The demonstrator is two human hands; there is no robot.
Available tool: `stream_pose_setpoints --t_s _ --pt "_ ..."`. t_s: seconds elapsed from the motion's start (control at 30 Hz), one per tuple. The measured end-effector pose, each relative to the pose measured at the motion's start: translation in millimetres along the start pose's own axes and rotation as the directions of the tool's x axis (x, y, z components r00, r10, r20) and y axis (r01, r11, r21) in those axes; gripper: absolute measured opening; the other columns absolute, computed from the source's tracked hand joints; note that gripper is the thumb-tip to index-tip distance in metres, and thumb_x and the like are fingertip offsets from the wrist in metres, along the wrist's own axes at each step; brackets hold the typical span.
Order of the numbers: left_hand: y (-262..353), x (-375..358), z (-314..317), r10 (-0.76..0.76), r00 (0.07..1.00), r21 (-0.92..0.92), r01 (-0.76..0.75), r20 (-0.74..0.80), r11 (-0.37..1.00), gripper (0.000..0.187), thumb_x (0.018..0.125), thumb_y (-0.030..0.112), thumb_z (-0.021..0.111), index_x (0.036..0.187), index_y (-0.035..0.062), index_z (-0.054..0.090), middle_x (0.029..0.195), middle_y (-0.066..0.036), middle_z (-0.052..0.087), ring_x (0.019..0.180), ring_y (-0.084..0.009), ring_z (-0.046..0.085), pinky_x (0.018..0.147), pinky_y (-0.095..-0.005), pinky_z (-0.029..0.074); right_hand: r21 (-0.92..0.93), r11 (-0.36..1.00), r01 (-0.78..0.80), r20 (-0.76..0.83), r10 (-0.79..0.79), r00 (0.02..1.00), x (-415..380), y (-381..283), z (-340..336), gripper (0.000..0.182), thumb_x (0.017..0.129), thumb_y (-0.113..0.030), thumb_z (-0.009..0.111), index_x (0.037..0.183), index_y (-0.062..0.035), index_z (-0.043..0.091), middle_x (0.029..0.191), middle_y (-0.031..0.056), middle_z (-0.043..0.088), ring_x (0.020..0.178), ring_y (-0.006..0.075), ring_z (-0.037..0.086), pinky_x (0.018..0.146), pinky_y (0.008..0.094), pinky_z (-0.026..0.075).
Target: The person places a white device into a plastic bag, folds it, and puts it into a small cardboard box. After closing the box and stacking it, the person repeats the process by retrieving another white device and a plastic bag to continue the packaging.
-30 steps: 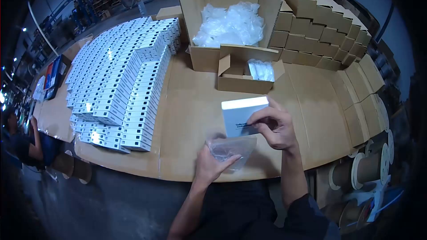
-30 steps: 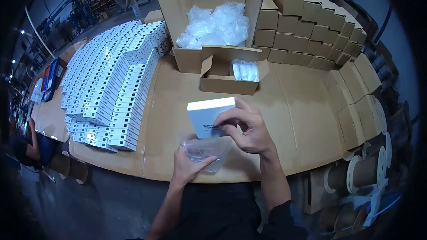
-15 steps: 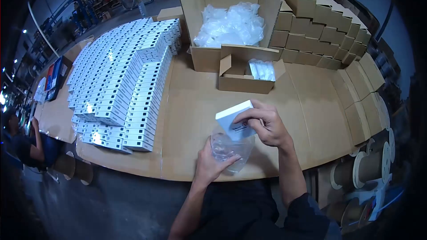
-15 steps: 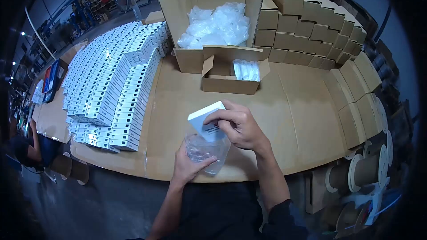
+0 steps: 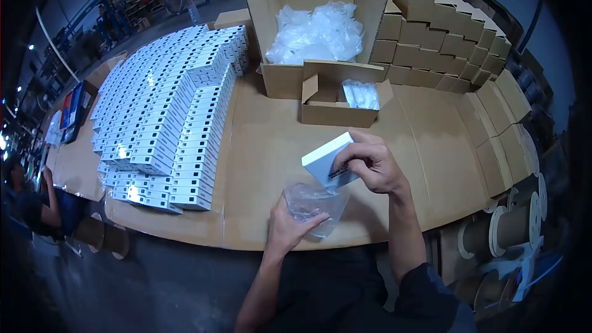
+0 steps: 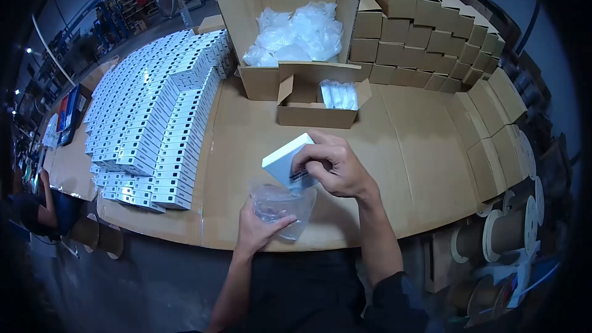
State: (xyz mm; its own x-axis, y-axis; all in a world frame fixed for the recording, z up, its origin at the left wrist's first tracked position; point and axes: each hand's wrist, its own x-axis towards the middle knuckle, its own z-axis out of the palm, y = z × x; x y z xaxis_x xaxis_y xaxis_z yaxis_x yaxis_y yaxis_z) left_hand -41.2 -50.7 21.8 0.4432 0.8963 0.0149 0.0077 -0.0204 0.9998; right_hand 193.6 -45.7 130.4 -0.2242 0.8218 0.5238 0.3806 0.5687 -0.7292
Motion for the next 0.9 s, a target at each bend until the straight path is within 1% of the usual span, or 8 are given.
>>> stream_pose_setpoints --t_s 0.1,0.3,0.5,0.53,0.6,0.7,0.73,0.9 --pt "-2.9 0.0 -1.9 -0.030 0.999 0.060 0.032 -0.030 0.998 0.067 0.071 0.010 0.095 0.126 -0.0016 0.058 0.110 -0.009 0.071 0.098 -0.0147 0.069 0.087 -0.0314 0.059 -0.026 0.999 0.027 -0.030 -0.027 0.999 -4.3 6.3 -0.8 0.020 0.074 0.005 0.053 0.082 -0.0001 0.071 0.084 0.0107 0.061 0.077 0.0245 0.060 0.068 0.0357 0.048" --pt "-6.6 2.3 -4.2 0.040 0.999 0.085 -0.037 -0.031 0.996 0.069 0.070 0.012 0.096 0.126 -0.0025 0.058 0.110 -0.010 0.071 0.102 -0.0161 0.069 0.091 -0.0322 0.058 0.104 0.988 -0.116 0.148 0.100 0.984 -4.0 7.6 -1.9 0.024 0.078 0.006 0.051 0.085 -0.0010 0.073 0.086 0.0092 0.064 0.077 0.0224 0.061 0.068 0.0347 0.049" --pt "-4.7 2.0 -1.9 -0.006 1.000 0.077 0.008 -0.030 0.997 0.074 0.072 0.017 0.096 0.131 -0.0012 0.056 0.116 -0.013 0.072 0.105 -0.0191 0.071 0.091 -0.0354 0.058 0.109 0.983 -0.147 0.075 0.139 0.987 -1.8 7.7 27.7 0.026 0.094 0.000 0.054 0.108 -0.0045 0.076 0.097 0.0126 0.067 0.085 0.0235 0.065 0.079 0.0358 0.052" --pt "-6.9 2.2 -1.9 0.007 1.000 0.016 -0.007 -0.030 1.000 0.072 0.073 0.015 0.094 0.132 -0.0018 0.056 0.118 -0.012 0.071 0.107 -0.0187 0.070 0.093 -0.0347 0.057 0.149 0.968 -0.201 0.126 0.183 0.975 -3.1 9.8 27.9 0.028 0.100 -0.007 0.053 0.119 -0.0046 0.074 0.104 0.0124 0.069 0.096 0.0229 0.066 0.089 0.0352 0.052" --pt "-13.6 4.9 -2.6 0.036 0.999 -0.104 -0.040 -0.035 0.994 0.068 0.076 0.009 0.092 0.134 -0.0030 0.056 0.120 -0.011 0.069 0.111 -0.0178 0.067 0.098 -0.0333 0.054 0.241 0.934 -0.262 0.087 0.249 0.965 -9.1 15.3 35.4 0.029 0.102 -0.009 0.051 0.120 -0.0030 0.073 0.108 0.0122 0.070 0.101 0.0219 0.065 0.092 0.0348 0.051" --pt "-17.4 4.8 -4.8 0.034 0.998 -0.311 -0.046 -0.046 0.949 0.060 0.087 0.014 0.085 0.136 -0.0028 0.054 0.122 -0.010 0.068 0.114 -0.0163 0.065 0.098 -0.0327 0.053 0.341 0.856 -0.388 0.113 0.372 0.921 -19.8 24.3 42.5 0.034 0.105 -0.012 0.047 0.126 0.0005 0.070 0.121 0.0118 0.070 0.116 0.0211 0.062 0.104 0.0351 0.046" --pt "-22.8 4.3 -6.7 0.003 0.999 -0.330 -0.015 -0.036 0.944 0.045 0.101 0.015 0.069 0.138 -0.0032 0.053 0.122 -0.009 0.067 0.112 -0.0143 0.064 0.098 -0.0311 0.052 0.362 0.835 -0.414 0.134 0.393 0.910 -22.0 25.4 43.2 0.034 0.105 -0.013 0.047 0.128 0.0008 0.069 0.124 0.0120 0.070 0.120 0.0219 0.061 0.108 0.0356 0.044" --pt "-42.4 6.1 0.4 -0.093 0.992 -0.559 0.028 -0.087 0.828 0.040 0.111 0.026 0.052 0.138 -0.0032 0.053 0.123 -0.009 0.067 0.108 -0.0137 0.065 0.096 -0.0310 0.053 0.392 0.814 -0.429 0.190 0.385 0.903 -32.3 20.6 45.5 0.043 0.106 -0.014 0.050 0.147 0.0002 0.053 0.143 0.0124 0.059 0.129 0.0248 0.058 0.114 0.0378 0.040"
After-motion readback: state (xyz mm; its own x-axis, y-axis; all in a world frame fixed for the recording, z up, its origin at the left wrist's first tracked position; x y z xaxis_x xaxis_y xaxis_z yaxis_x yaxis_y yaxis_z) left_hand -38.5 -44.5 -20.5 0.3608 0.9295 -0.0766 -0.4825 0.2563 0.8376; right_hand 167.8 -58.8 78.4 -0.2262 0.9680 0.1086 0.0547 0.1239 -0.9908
